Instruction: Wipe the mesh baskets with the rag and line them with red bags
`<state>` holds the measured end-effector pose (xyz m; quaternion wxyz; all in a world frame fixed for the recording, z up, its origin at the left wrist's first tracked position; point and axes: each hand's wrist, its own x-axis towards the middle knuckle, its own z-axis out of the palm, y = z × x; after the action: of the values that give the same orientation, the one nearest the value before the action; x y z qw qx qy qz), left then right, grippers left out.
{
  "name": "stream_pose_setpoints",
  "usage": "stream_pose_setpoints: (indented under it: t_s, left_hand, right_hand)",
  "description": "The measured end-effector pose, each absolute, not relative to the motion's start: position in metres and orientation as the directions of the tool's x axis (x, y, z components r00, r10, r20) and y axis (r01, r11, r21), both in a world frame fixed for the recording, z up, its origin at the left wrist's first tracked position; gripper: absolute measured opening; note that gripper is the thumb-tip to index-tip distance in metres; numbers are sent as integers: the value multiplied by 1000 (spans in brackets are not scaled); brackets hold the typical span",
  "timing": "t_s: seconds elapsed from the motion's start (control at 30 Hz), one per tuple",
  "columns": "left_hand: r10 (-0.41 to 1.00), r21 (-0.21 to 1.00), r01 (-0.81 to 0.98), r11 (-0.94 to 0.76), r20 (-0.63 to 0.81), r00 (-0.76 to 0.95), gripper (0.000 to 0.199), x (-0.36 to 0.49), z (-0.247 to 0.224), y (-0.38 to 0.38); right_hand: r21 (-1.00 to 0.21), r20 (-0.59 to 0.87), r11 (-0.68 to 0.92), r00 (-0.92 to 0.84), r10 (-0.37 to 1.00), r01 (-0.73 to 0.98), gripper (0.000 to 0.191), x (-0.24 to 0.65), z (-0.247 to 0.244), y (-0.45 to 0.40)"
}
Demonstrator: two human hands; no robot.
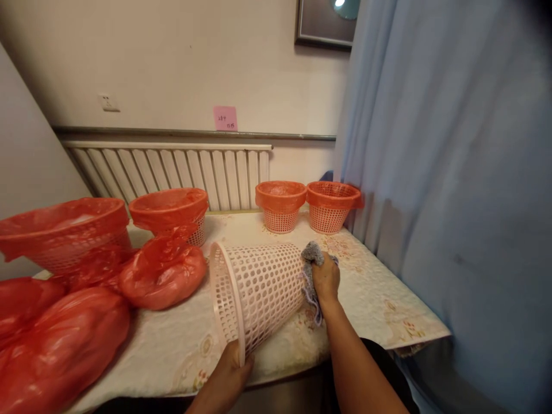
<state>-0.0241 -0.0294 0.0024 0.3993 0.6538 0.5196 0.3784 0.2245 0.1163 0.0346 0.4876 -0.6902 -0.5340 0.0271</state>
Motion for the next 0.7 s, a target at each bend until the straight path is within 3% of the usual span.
stream_pose_setpoints:
  t_s: [0.1,0.23,0.37,0.43,0.53,0.7]
  left_hand:
    - [981,906,398,-144,77,180,36,-30,7,-25]
    - [974,900,399,-176,99,205,36,-30,9,-22]
    - [963,919,340,-201,122,241,28,-26,-1,-24]
    - [966,929,317,-189,117,232,26,-25,-7,-26]
    - [971,925,336,-179,110,214,29,-27,-9,-28]
    - [976,874,468,-127,27,215,40,-34,-10,-30]
  right_hand:
    - [-699,506,107,383,773,707,25,212,38,109]
    - [-672,573,375,128,809,639,29,166,54,73]
    - [-555,675,629,-147,723,545,27,120,63,22]
    - [-477,718,664,-180,672,576,29,109,61,8]
    - [-454,738,656,-158,656,602,33,115,57,17]
    - [-612,625,401,107,773,682,34,169,55,72]
